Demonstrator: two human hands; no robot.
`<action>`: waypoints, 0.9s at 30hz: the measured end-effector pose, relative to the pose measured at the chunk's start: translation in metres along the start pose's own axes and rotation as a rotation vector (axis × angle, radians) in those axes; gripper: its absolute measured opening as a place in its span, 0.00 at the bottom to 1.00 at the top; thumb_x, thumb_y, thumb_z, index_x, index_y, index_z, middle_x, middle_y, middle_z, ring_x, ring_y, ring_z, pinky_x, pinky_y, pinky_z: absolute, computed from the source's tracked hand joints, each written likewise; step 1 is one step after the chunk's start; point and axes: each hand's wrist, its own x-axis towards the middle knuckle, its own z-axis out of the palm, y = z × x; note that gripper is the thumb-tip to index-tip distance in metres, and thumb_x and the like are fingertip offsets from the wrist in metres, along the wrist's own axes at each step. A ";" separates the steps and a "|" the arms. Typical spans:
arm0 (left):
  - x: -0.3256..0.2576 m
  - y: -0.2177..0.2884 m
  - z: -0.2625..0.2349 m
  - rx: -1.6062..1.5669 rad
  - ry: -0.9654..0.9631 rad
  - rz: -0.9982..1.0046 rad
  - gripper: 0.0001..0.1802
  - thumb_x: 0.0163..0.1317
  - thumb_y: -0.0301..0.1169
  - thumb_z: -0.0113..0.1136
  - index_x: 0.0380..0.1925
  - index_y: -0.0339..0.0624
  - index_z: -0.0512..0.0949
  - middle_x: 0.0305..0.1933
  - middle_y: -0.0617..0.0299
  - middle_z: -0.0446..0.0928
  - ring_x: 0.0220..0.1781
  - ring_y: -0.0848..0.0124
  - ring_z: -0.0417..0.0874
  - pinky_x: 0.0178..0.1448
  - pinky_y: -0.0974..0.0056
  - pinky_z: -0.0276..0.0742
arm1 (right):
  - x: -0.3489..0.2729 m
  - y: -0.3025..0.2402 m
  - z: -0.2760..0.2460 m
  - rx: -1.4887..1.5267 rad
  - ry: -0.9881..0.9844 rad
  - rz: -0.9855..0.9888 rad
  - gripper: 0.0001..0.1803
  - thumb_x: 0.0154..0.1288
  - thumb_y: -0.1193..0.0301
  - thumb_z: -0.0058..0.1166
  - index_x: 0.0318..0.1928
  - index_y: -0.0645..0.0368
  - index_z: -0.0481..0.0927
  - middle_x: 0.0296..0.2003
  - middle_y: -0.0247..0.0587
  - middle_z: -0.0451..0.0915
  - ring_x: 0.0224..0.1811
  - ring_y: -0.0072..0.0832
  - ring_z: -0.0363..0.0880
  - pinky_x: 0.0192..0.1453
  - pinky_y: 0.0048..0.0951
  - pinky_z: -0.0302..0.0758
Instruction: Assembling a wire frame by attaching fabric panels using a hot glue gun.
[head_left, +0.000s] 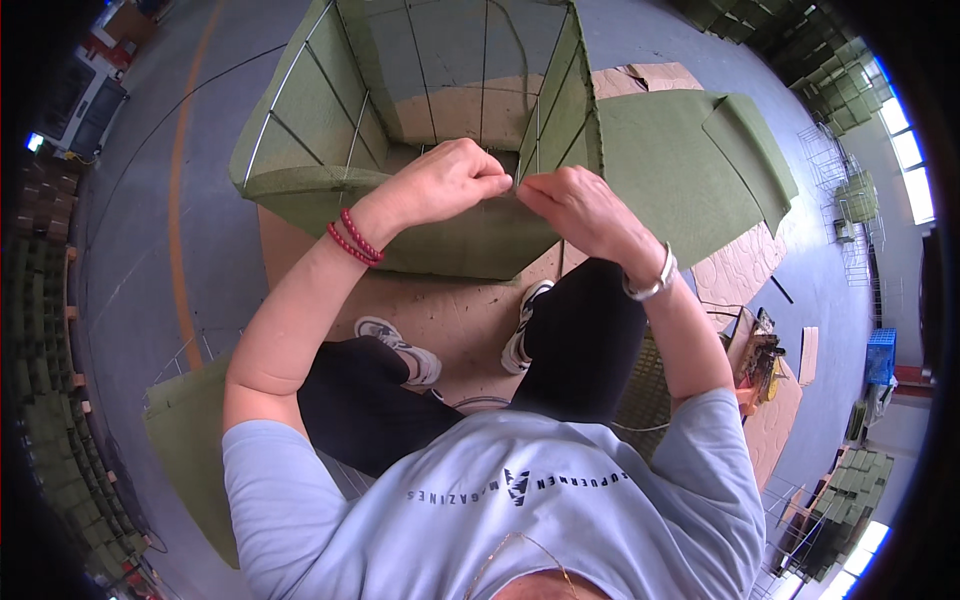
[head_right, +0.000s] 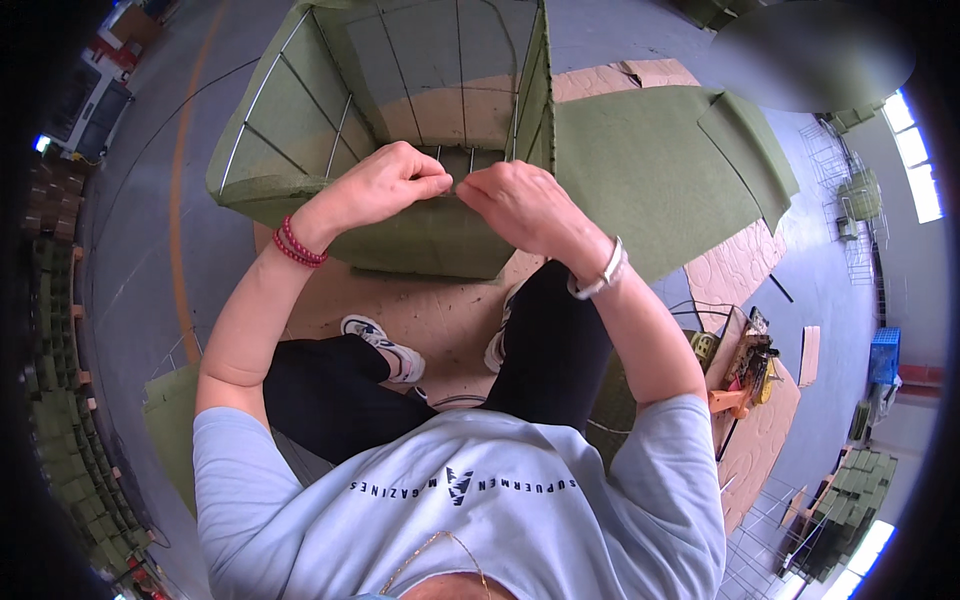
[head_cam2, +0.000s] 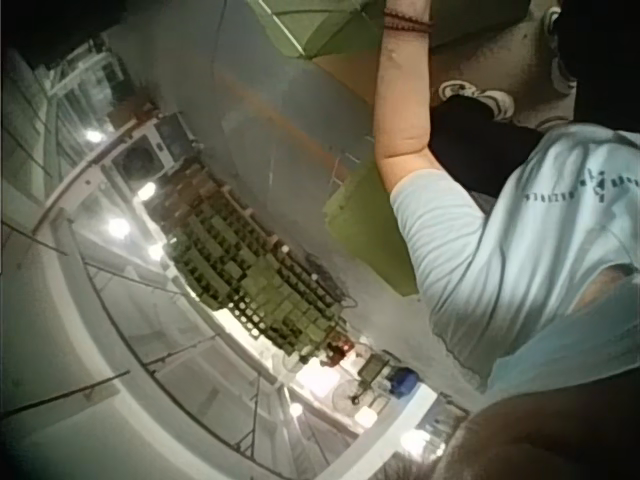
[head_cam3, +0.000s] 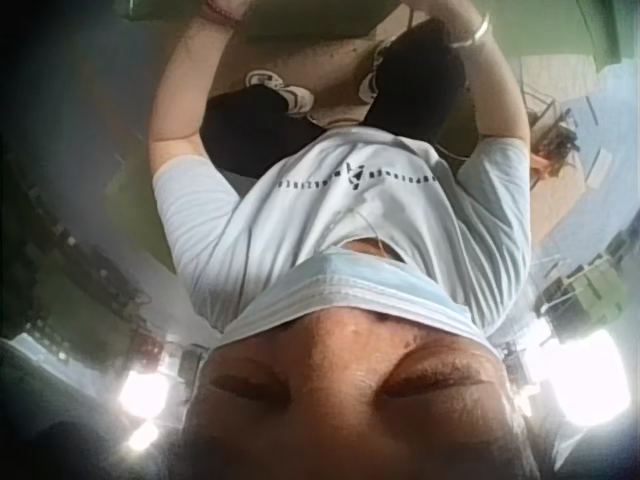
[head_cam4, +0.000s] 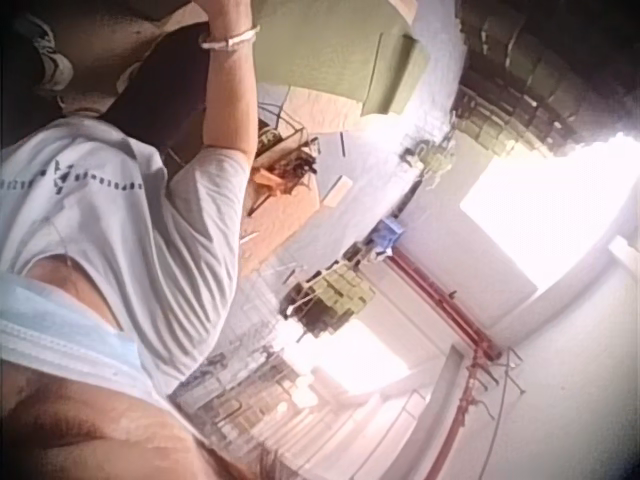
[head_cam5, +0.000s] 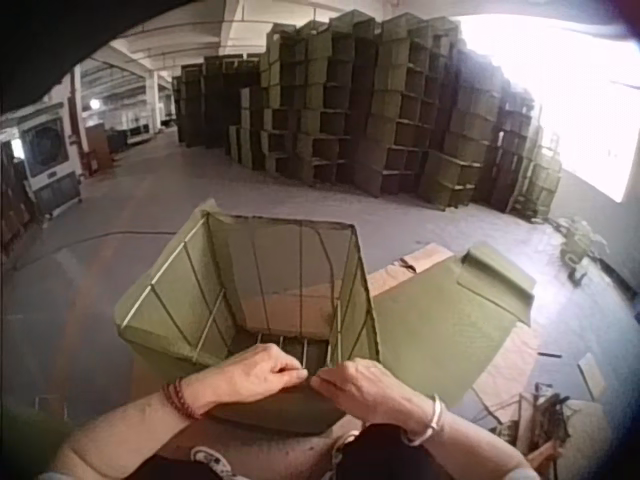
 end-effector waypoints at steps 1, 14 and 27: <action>0.000 -0.004 0.002 -0.003 -0.032 -0.042 0.17 0.71 0.36 0.56 0.37 0.30 0.83 0.24 0.55 0.78 0.29 0.79 0.77 0.36 0.66 0.72 | 0.003 -0.005 0.001 -0.007 -0.085 0.074 0.13 0.69 0.65 0.54 0.34 0.64 0.81 0.27 0.55 0.80 0.35 0.51 0.81 0.41 0.45 0.76; -0.079 -0.043 0.057 0.640 0.900 0.427 0.26 0.53 0.20 0.68 0.55 0.35 0.79 0.56 0.55 0.79 0.57 0.56 0.80 0.60 0.54 0.80 | 0.006 -0.020 0.084 -0.405 0.715 -0.490 0.19 0.64 0.71 0.57 0.54 0.66 0.74 0.45 0.48 0.81 0.50 0.40 0.81 0.59 0.41 0.77; -0.050 -0.031 0.023 0.402 0.719 0.371 0.06 0.55 0.25 0.69 0.32 0.38 0.82 0.31 0.58 0.83 0.33 0.62 0.84 0.35 0.60 0.79 | 0.019 -0.007 0.046 -0.184 0.383 -0.326 0.11 0.67 0.65 0.59 0.29 0.55 0.77 0.21 0.40 0.79 0.26 0.41 0.81 0.29 0.40 0.75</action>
